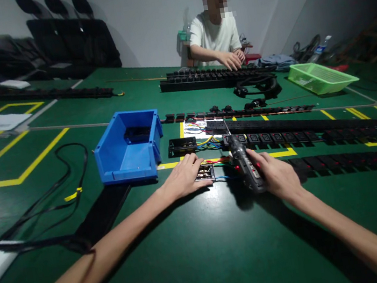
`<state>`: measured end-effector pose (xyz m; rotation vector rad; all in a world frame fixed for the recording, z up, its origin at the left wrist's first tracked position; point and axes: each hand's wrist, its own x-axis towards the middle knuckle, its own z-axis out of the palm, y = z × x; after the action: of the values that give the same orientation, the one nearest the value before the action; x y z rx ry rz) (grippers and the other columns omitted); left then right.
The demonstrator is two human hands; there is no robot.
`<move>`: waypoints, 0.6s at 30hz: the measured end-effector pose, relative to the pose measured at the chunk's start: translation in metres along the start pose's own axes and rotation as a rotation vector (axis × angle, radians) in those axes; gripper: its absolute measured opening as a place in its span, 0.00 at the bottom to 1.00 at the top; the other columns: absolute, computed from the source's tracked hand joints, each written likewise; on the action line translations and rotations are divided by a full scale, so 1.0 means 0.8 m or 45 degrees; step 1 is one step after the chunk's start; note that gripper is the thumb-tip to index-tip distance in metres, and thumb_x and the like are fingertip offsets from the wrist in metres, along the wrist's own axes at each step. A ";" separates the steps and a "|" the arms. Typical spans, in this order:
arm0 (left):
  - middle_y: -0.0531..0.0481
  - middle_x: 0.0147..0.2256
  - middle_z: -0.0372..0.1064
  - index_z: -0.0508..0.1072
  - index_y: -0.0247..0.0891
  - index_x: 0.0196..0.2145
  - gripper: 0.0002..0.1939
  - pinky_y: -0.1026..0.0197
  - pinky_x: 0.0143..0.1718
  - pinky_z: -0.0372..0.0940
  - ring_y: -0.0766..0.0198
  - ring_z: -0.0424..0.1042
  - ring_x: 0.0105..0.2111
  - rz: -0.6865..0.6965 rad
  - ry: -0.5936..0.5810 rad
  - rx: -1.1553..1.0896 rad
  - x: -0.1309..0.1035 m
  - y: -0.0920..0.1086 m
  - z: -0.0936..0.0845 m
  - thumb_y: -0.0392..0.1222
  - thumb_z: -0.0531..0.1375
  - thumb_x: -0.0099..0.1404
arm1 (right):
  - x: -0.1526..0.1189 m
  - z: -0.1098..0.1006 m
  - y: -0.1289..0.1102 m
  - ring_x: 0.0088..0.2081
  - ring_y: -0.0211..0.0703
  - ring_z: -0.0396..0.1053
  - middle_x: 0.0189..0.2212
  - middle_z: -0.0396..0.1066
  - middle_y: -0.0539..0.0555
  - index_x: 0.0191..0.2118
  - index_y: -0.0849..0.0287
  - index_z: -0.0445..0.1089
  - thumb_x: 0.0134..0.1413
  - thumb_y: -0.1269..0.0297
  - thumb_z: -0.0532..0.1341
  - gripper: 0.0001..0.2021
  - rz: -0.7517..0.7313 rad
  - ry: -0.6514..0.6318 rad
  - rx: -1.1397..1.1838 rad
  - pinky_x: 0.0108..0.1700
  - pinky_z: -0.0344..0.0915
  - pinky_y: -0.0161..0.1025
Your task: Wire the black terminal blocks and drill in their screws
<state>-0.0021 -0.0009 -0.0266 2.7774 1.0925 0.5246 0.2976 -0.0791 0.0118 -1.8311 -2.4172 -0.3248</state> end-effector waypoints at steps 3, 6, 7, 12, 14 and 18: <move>0.40 0.46 0.62 0.65 0.34 0.51 0.33 0.52 0.45 0.66 0.53 0.66 0.44 -0.017 -0.022 0.013 0.000 -0.005 0.009 0.66 0.55 0.64 | 0.012 0.017 -0.008 0.39 0.49 0.72 0.47 0.69 0.59 0.69 0.51 0.43 0.58 0.73 0.54 0.36 -0.103 0.005 -0.194 0.35 0.66 0.40; 0.41 0.45 0.62 0.66 0.34 0.51 0.31 0.53 0.43 0.67 0.54 0.68 0.41 -0.045 -0.022 0.000 0.003 -0.010 0.014 0.65 0.54 0.65 | 0.024 0.023 -0.016 0.41 0.49 0.71 0.48 0.68 0.60 0.70 0.50 0.43 0.60 0.75 0.52 0.35 -0.187 0.034 -0.246 0.38 0.66 0.40; 0.41 0.45 0.62 0.66 0.35 0.50 0.31 0.53 0.42 0.67 0.54 0.68 0.41 -0.054 -0.017 -0.006 0.004 -0.013 0.014 0.65 0.55 0.65 | 0.028 0.024 -0.018 0.42 0.49 0.71 0.49 0.68 0.60 0.70 0.50 0.44 0.60 0.75 0.52 0.34 -0.197 0.051 -0.235 0.38 0.66 0.40; 0.41 0.46 0.62 0.66 0.34 0.50 0.31 0.53 0.44 0.67 0.54 0.69 0.42 -0.078 -0.012 -0.034 0.013 -0.023 0.012 0.65 0.57 0.63 | 0.051 0.027 -0.019 0.42 0.50 0.72 0.50 0.69 0.59 0.69 0.57 0.46 0.58 0.69 0.56 0.35 -0.157 0.111 -0.066 0.37 0.68 0.40; 0.40 0.47 0.62 0.66 0.35 0.52 0.32 0.52 0.45 0.67 0.53 0.69 0.43 -0.062 -0.005 -0.054 0.014 -0.024 0.008 0.65 0.57 0.62 | 0.057 0.022 -0.017 0.42 0.51 0.72 0.50 0.69 0.59 0.70 0.57 0.45 0.56 0.68 0.58 0.37 -0.134 0.131 0.001 0.37 0.69 0.40; 0.42 0.46 0.64 0.67 0.36 0.53 0.20 0.51 0.49 0.65 0.54 0.66 0.47 -0.053 0.155 -0.181 0.015 -0.023 0.000 0.51 0.52 0.71 | 0.053 -0.001 -0.008 0.45 0.52 0.73 0.56 0.67 0.59 0.70 0.54 0.45 0.56 0.65 0.60 0.38 -0.130 0.185 0.383 0.42 0.71 0.42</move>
<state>-0.0058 0.0208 -0.0277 2.6250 1.0877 0.7439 0.2795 -0.0408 0.0207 -1.5083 -2.3166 -0.0898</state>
